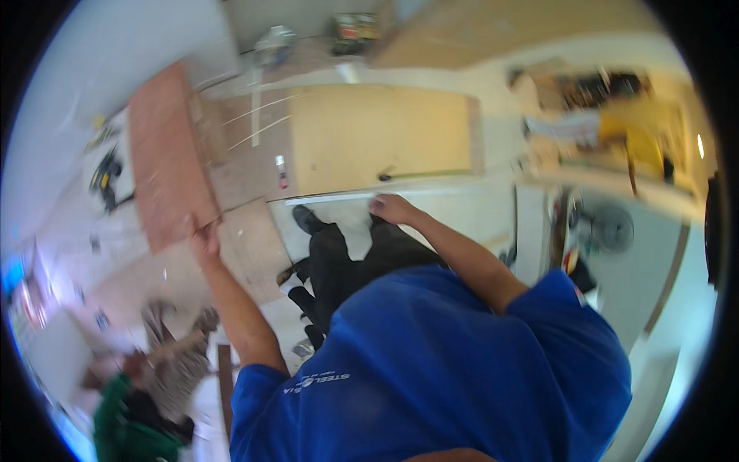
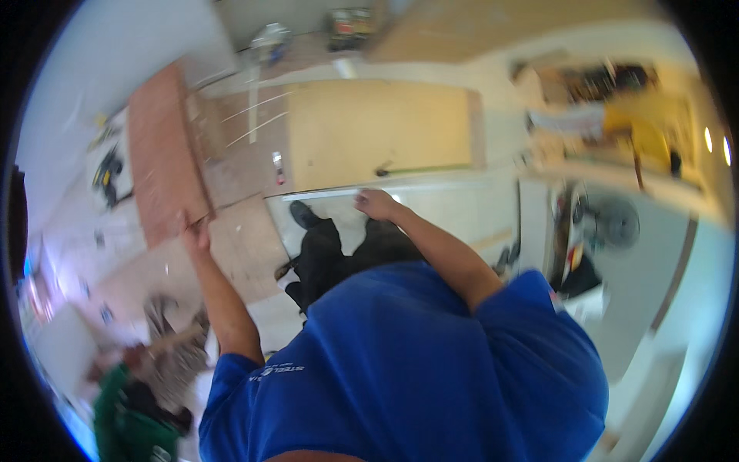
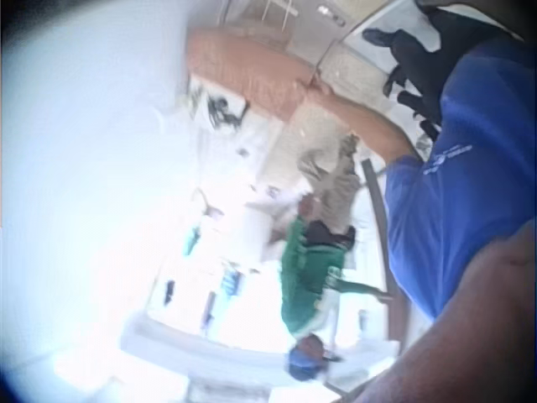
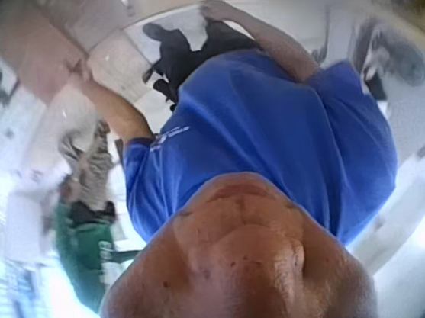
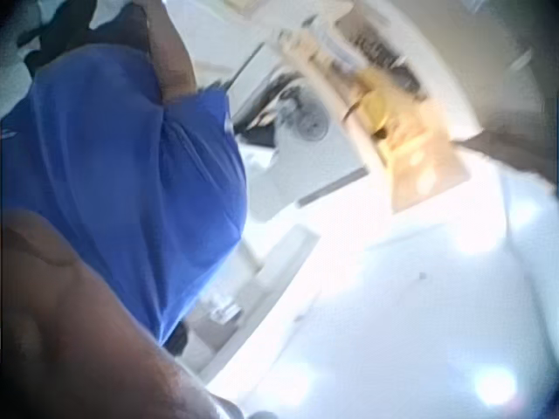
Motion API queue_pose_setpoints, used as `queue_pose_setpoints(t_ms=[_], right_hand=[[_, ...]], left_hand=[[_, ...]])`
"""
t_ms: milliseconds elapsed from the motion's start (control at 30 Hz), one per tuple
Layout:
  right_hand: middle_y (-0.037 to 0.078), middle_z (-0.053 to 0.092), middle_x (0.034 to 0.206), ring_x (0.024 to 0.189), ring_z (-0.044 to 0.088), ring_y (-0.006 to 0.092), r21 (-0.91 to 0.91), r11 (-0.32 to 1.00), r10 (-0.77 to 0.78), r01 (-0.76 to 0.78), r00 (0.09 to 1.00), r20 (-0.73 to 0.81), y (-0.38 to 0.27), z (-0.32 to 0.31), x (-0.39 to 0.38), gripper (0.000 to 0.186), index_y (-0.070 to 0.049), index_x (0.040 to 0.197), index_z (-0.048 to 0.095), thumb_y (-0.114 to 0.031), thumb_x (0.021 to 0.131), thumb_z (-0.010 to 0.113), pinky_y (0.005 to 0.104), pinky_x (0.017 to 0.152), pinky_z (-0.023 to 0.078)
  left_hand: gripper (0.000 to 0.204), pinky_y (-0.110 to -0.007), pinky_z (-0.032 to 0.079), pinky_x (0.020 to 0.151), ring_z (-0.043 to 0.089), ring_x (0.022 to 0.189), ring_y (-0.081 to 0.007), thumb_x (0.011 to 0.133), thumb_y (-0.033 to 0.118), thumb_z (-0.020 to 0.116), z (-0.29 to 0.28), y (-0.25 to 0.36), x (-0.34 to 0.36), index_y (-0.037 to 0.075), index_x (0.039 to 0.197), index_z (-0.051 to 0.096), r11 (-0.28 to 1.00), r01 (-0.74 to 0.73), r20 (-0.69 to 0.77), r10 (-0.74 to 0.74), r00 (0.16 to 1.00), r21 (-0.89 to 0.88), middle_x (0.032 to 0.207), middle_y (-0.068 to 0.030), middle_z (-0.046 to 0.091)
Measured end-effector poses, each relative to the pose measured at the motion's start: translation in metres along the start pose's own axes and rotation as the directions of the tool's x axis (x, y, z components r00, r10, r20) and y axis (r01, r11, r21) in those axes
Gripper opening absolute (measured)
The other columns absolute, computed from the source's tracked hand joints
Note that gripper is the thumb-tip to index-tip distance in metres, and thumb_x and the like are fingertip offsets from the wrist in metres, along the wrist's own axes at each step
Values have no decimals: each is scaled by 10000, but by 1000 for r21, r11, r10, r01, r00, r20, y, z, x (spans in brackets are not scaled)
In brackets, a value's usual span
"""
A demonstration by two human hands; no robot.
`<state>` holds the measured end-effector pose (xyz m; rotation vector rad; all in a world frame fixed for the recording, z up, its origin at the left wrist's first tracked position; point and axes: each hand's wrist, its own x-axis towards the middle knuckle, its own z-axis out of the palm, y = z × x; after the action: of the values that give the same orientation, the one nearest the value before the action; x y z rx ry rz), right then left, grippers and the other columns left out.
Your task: The person measures a wooden board with a tape measure and marks it with a utility knife. They then retrieve pliers from a drawer and use them to adjust the utility knife blade before returning to mark the board again.
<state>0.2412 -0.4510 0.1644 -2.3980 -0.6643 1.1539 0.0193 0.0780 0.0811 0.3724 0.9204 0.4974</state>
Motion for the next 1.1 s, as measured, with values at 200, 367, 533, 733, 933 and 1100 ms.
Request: queue_pose_setpoints(t_ms=[200,367,533,733,933,1100], right_hand=[[206,752,1073,1028,714,391,192,966,191,-170,977,-92,41,5,-47,327,-47,1082,738,-337,936,700,474,917,559],[180,756,1101,1055,711,369,226,935,306,-274,945,-119,122,17,-113,326,-60,1101,745,-339,934,717,450,949,549],[187,766,1065,1041,719,372,274,884,416,-378,905,-93,209,16,-172,322,-60,1019,770,-354,896,724,462,930,557],[190,770,1075,1044,717,371,341,909,289,-238,951,-108,307,-27,-193,343,-53,1047,774,-356,894,721,453,927,557],[213,717,1274,1232,660,335,479,877,-5,-41,996,95,335,-93,-229,585,-50,1337,676,-482,945,730,422,1038,509],[192,715,1264,1204,659,379,268,963,-51,-14,971,233,331,-100,-281,489,-60,1208,731,-463,932,730,468,989,525]], left_hand=[[541,-539,536,1084,605,1292,-366,957,120,767,61,26,-18,-50,1413,530,983,-156,47,161,986,-99,1405,-201,633],[550,-450,573,972,663,1170,-321,946,119,783,96,37,-32,-74,1396,532,971,-213,252,234,939,-106,1336,-185,670],[511,-405,584,919,676,1137,-302,944,131,793,129,-24,-141,-62,1360,568,959,-284,196,281,939,-16,1289,-176,695],[439,-380,626,792,709,1053,-291,944,125,776,194,-161,-300,-30,1311,591,976,-218,251,214,944,-13,1227,-188,708],[480,-358,588,748,712,1043,-314,906,118,757,263,-291,-379,2,1334,571,992,-41,140,24,990,121,1250,-171,698],[468,-343,554,690,712,974,-338,910,169,728,303,-396,-388,28,1325,566,930,264,-34,-264,964,255,1205,-152,697]])
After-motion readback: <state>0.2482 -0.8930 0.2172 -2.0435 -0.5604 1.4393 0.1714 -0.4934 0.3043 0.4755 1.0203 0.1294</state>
